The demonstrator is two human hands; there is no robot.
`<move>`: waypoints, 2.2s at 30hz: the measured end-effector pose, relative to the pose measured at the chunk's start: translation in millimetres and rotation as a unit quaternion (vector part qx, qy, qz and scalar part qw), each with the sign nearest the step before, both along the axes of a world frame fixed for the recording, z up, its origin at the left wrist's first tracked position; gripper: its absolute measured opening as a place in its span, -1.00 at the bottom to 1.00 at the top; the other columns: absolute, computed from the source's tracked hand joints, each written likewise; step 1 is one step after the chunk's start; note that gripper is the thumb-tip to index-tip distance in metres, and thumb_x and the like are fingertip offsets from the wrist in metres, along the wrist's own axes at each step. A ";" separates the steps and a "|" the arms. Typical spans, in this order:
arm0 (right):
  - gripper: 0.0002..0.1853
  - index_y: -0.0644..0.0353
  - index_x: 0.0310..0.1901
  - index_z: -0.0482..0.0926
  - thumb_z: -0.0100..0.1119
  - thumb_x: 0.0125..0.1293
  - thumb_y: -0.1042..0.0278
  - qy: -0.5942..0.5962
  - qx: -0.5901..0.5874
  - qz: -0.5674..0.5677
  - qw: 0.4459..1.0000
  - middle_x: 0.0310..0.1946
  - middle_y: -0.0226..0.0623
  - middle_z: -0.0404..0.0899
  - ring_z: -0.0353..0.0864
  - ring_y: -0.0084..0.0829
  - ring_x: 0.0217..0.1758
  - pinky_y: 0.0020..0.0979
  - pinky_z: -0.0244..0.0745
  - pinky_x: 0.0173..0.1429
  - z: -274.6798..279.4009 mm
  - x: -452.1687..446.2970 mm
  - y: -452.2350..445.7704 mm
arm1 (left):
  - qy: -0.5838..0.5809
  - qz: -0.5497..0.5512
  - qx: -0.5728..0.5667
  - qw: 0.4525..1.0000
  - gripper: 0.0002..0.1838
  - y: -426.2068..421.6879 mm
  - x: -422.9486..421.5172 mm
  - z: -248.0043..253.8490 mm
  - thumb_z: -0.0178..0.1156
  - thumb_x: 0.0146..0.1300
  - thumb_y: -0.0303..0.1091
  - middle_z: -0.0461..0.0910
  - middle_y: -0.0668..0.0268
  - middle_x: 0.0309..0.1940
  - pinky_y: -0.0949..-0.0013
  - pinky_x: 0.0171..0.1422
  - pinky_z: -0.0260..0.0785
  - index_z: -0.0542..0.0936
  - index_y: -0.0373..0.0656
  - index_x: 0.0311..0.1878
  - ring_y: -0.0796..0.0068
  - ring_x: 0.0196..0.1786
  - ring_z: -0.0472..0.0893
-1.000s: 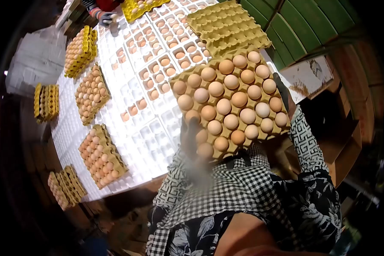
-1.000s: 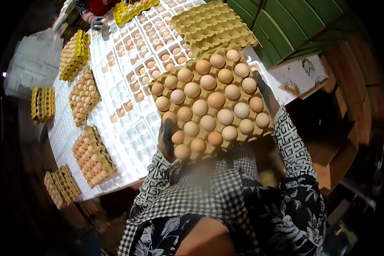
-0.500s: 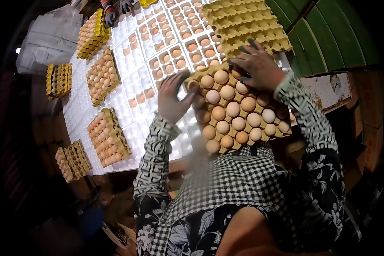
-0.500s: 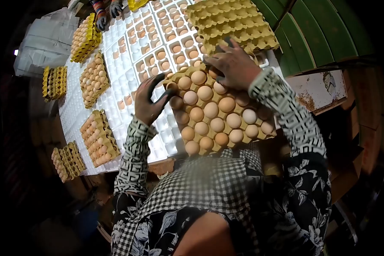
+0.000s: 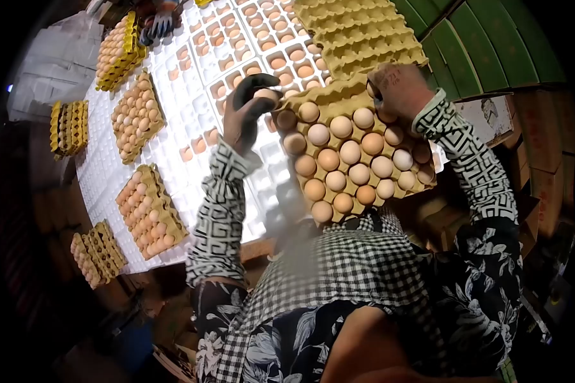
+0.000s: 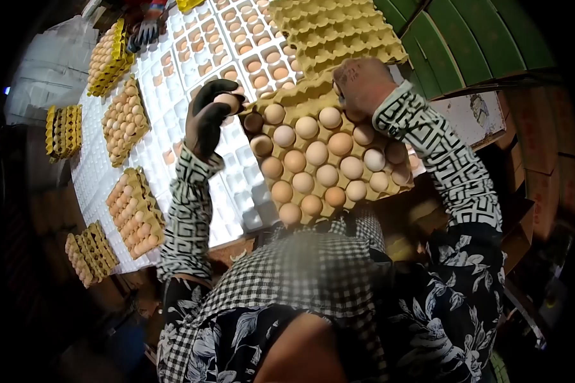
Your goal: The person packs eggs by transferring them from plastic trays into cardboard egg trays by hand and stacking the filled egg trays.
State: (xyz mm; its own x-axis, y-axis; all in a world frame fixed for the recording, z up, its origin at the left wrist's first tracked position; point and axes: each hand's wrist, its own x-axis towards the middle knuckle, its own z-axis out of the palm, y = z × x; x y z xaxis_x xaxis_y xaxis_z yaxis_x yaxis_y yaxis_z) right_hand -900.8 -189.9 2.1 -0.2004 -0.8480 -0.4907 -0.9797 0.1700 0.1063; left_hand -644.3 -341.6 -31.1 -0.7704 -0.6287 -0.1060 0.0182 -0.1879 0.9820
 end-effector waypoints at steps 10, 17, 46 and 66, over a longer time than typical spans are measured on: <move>-0.55 0.17 0.21 0.51 0.22 0.30 0.27 -0.688 -0.282 -0.110 0.660 0.11 -0.28 0.53 0.61 -0.45 -0.03 -0.42 0.58 0.08 -2.6 -44.3 45.6 | -0.294 -0.252 -0.420 0.821 -0.52 -7.1 -26.4 -2.1 0.37 0.11 -0.14 0.68 0.22 -0.08 0.26 -0.07 0.52 0.63 -0.10 0.11 0.33 -0.14 0.68; -0.88 0.09 -0.27 0.64 0.24 0.14 0.35 0.034 -0.230 0.195 0.953 0.13 -0.16 0.46 0.59 -0.20 -0.06 -0.24 0.61 -0.19 -40.6 67.8 22.1 | -0.001 -0.048 0.057 0.997 -0.33 20.6 9.4 19.4 0.29 0.22 -0.19 0.60 0.18 0.06 0.45 -0.49 0.38 0.35 -0.17 0.37 0.47 -0.45 0.57; -0.43 -0.01 0.30 0.47 0.26 0.23 0.12 -0.237 -0.198 -0.150 0.939 0.31 0.02 0.35 0.57 -0.11 0.21 -0.19 0.56 0.19 -147.4 338.9 -302.1 | -0.328 0.260 -0.300 0.857 -0.52 -163.1 246.6 -146.2 0.39 0.07 -0.25 0.58 0.14 -0.01 0.19 0.20 0.44 0.57 -0.14 0.09 0.13 0.09 0.57; -0.63 0.12 -0.01 0.63 0.32 0.13 0.22 -0.111 -0.312 -0.164 0.929 -0.06 -0.13 0.60 0.60 -0.16 -0.01 -0.19 0.51 0.09 14.7 63.5 55.1 | -0.572 0.143 -0.460 0.663 -0.48 -185.9 227.8 -176.6 0.22 0.19 -0.28 0.49 0.09 0.22 0.05 0.41 0.20 0.49 -0.03 0.27 0.05 0.30 0.43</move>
State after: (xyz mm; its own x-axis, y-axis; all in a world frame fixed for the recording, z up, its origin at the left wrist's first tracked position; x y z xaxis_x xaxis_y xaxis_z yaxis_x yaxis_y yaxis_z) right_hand -837.4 -134.8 16.8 -0.4508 -0.8925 0.0152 -0.8503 0.4242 -0.3115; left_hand -416.5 -527.5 -207.7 -0.3510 -0.9363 0.0112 -0.9331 0.3508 0.0797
